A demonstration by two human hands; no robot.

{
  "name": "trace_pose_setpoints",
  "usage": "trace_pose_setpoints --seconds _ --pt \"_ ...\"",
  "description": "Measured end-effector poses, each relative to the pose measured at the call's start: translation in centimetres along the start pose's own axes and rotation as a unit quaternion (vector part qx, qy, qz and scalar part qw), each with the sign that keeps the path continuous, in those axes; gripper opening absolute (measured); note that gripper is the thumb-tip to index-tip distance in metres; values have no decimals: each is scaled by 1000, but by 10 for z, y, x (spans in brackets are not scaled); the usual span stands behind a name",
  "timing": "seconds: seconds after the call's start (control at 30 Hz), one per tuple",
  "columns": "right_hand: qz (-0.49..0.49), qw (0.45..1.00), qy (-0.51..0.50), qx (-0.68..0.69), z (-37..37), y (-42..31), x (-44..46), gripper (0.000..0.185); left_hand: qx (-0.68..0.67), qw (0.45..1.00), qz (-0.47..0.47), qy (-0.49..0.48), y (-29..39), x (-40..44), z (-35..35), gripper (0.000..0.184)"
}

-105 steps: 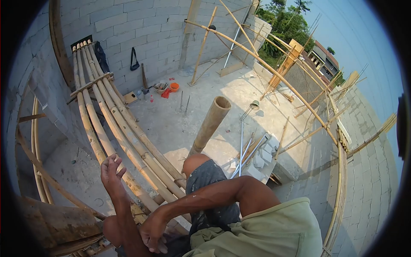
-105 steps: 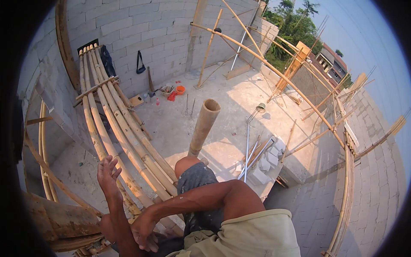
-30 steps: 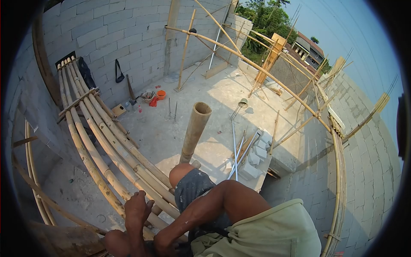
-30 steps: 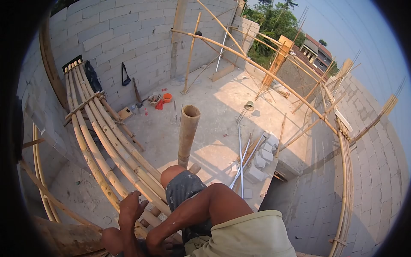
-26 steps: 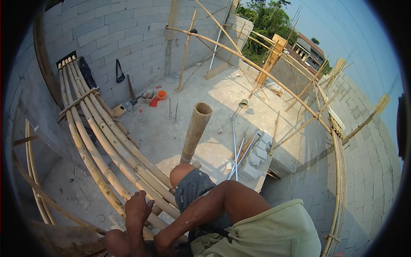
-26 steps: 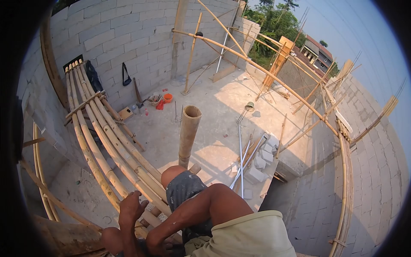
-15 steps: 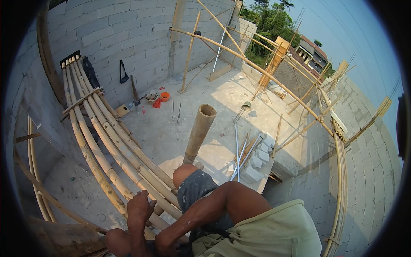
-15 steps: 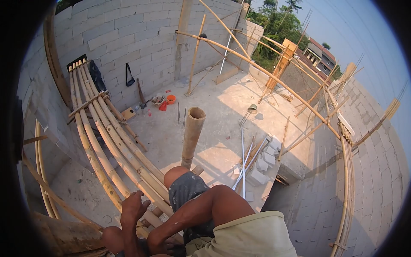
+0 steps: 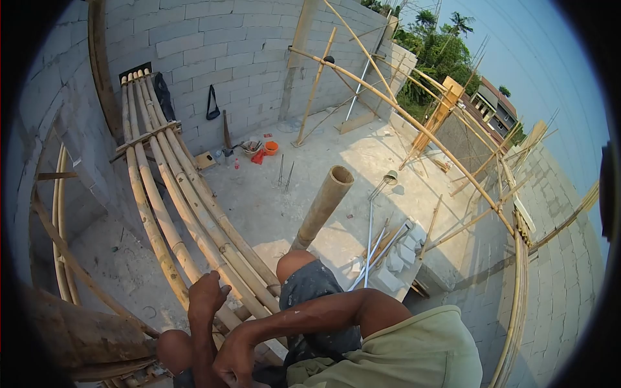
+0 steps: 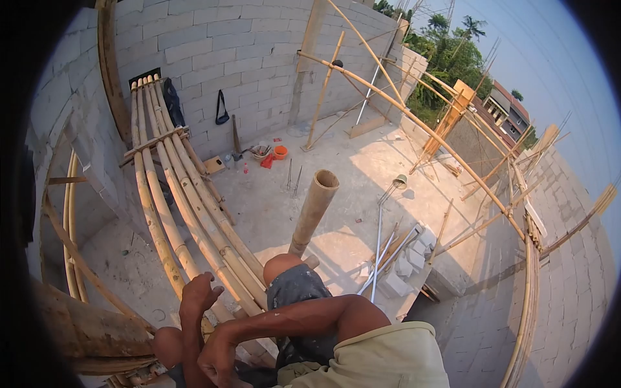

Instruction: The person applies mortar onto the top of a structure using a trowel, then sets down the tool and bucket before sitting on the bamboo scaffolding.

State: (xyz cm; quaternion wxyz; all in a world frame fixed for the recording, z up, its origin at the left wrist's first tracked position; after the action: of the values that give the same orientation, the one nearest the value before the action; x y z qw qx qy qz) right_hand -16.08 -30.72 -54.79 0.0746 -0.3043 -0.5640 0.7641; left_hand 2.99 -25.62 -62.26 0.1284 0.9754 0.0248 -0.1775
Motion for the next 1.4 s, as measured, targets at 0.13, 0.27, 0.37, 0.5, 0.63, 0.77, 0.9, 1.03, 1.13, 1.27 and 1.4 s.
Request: trace_pose_setpoints --seconds 0.13,0.27,0.37,0.5,0.63,0.77,0.9,1.03,1.13,1.27,1.4 --pt "-305 929 9 210 8 -49 -36 48 23 1000 16 10 5 15 12 40" --pt "-371 862 -25 346 13 -60 -30 44 -12 998 44 39 22 30 31 28" --pt "-303 893 -11 331 19 -42 -7 44 -7 999 41 25 32 47 55 22" --pt "-409 855 165 272 -5 -50 -28 49 -16 999 46 -1 34 58 64 23" --pt "-501 761 311 271 -47 -45 -82 61 6 998 3 -67 20 62 67 21" --pt "-490 769 237 334 -44 -41 -76 64 0 999 10 -40 23 63 55 28" --pt "-375 831 164 376 -22 -33 -36 65 -10 999 26 -35 27 63 52 31" --pt "-344 839 178 381 -22 -22 -17 65 -6 998 25 -58 29 69 56 32" --pt "-384 819 266 334 -37 -27 -32 69 -3 999 13 -44 27 81 60 32" --pt "-425 795 233 365 -47 -31 -45 70 0 999 20 -46 28 80 66 32" --pt "-356 844 153 371 -27 -34 -25 71 1 999 26 -43 30 76 55 33"
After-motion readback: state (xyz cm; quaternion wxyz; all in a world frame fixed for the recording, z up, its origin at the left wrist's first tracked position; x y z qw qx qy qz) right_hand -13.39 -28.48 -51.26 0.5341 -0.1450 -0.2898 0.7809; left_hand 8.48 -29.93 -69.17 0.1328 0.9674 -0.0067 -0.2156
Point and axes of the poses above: each hand's wrist, its own x-axis towards the middle knuckle, its own z-axis out of the palm, y = z × x, the point moved 8 cm from there along x, towards the middle knuckle, and after that the axes turned 9 degrees about x, right-handed, at the moved point
